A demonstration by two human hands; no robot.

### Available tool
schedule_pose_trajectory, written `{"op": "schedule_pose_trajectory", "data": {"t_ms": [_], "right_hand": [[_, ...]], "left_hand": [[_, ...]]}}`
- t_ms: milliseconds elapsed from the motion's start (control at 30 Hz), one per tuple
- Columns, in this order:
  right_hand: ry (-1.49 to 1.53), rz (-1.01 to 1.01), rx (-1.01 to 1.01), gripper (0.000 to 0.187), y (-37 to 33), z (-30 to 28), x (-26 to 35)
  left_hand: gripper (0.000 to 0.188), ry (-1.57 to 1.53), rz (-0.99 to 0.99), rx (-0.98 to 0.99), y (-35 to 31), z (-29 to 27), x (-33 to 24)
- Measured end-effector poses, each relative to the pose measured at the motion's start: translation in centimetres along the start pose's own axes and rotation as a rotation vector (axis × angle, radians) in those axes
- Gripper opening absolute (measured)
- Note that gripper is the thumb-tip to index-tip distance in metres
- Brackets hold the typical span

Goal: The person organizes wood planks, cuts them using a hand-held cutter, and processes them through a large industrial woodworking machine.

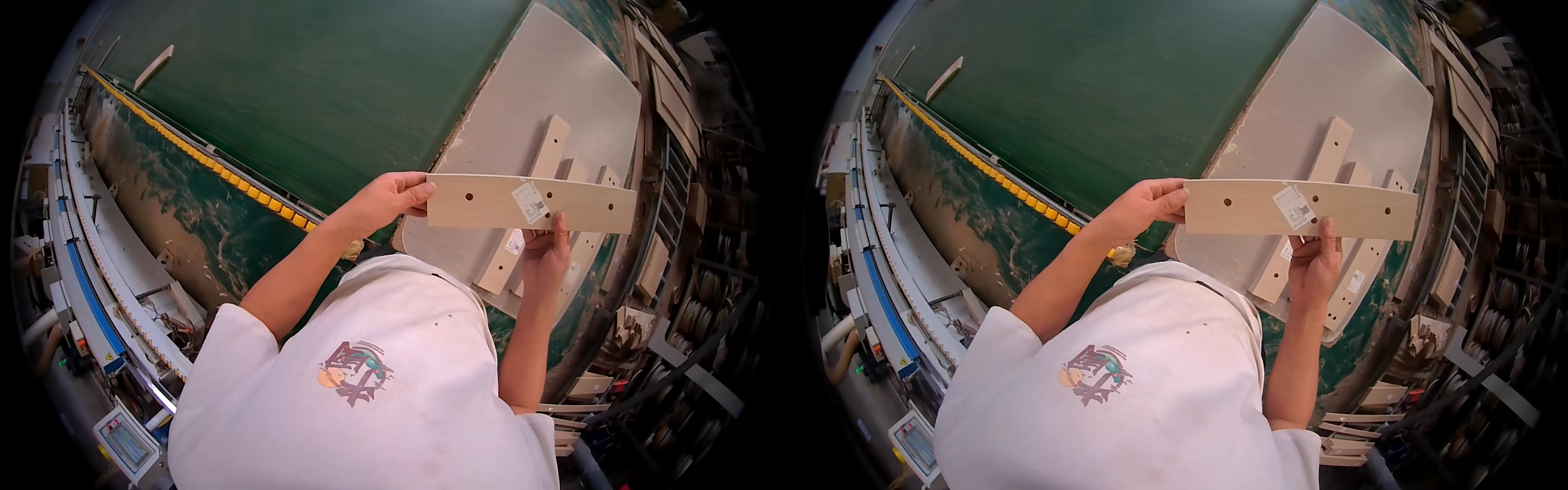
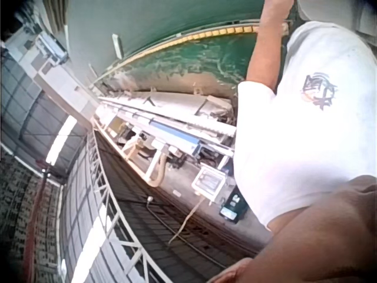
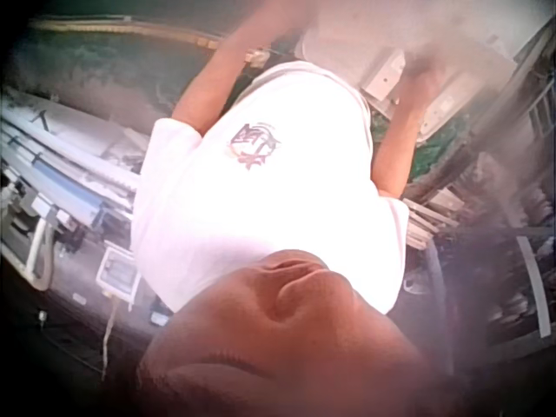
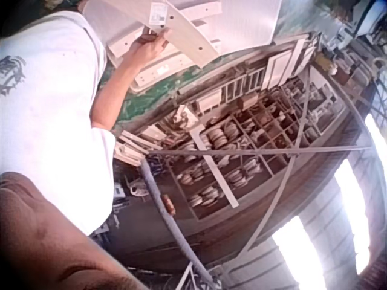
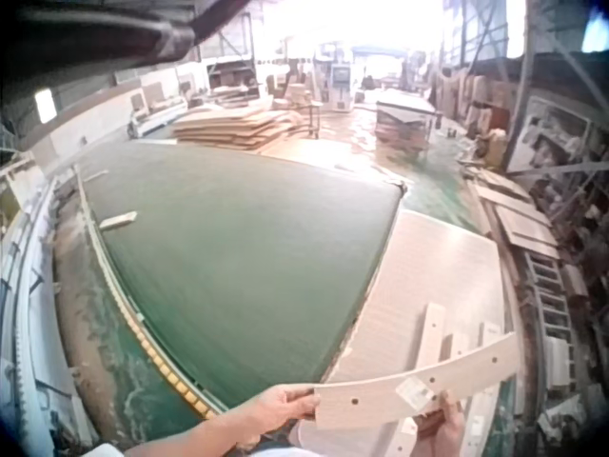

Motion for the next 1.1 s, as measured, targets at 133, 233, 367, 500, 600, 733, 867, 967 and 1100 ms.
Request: {"op": "schedule_pose_trajectory", "data": {"t_ms": [133,233,367,500,600,733,867,967,1100], "right_hand": [[0.009,-0.007,-0.053,0.032,0.0,-0.8,-0.2],[0.025,-0.029,-0.077,0.032,0.7,-2.5,-0.6],[-0.034,-0.055,-0.132,0.033,1.2,-3.5,-0.8],[-0.094,-0.049,-0.210,0.046,1.0,-4.2,-1.9],[-0.190,-0.037,-0.314,0.086,0.9,-5.0,-2.2],[-0.678,-0.104,-0.481,0.124,1.1,-6.7,-1.6],[-0.770,-0.211,-0.344,0.093,2.4,-7.2,0.0],[-0.758,-0.178,-0.376,0.071,3.0,-11.8,1.9],[-0.747,-0.238,-0.382,0.049,1.9,-16.8,5.1]], "left_hand": [[0.038,0.051,-0.069,-0.121,0.8,0.1,1.3],[0.032,0.155,-0.145,-0.094,0.7,1.2,4.1],[0.031,0.147,-0.137,-0.069,1.0,4.1,6.3],[0.029,0.529,-0.072,-0.008,0.9,6.4,4.9],[0.028,0.813,0.072,0.031,0.7,8.8,4.5],[0.028,0.963,0.208,0.032,1.5,10.4,5.1],[0.025,0.953,0.181,0.199,1.8,11.1,5.5],[0.027,0.869,0.112,0.331,1.6,10.6,6.7],[0.030,0.737,-0.065,0.023,0.2,4.1,6.7]]}}
Point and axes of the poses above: each hand's wrist, its own y-axis towards the middle knuckle, its own z-axis out of the palm, x = y × z, the point moved 8 cm from there along y, towards the middle knuckle, and after that the axes turned 2 degrees about y, right-handed, at the moved point
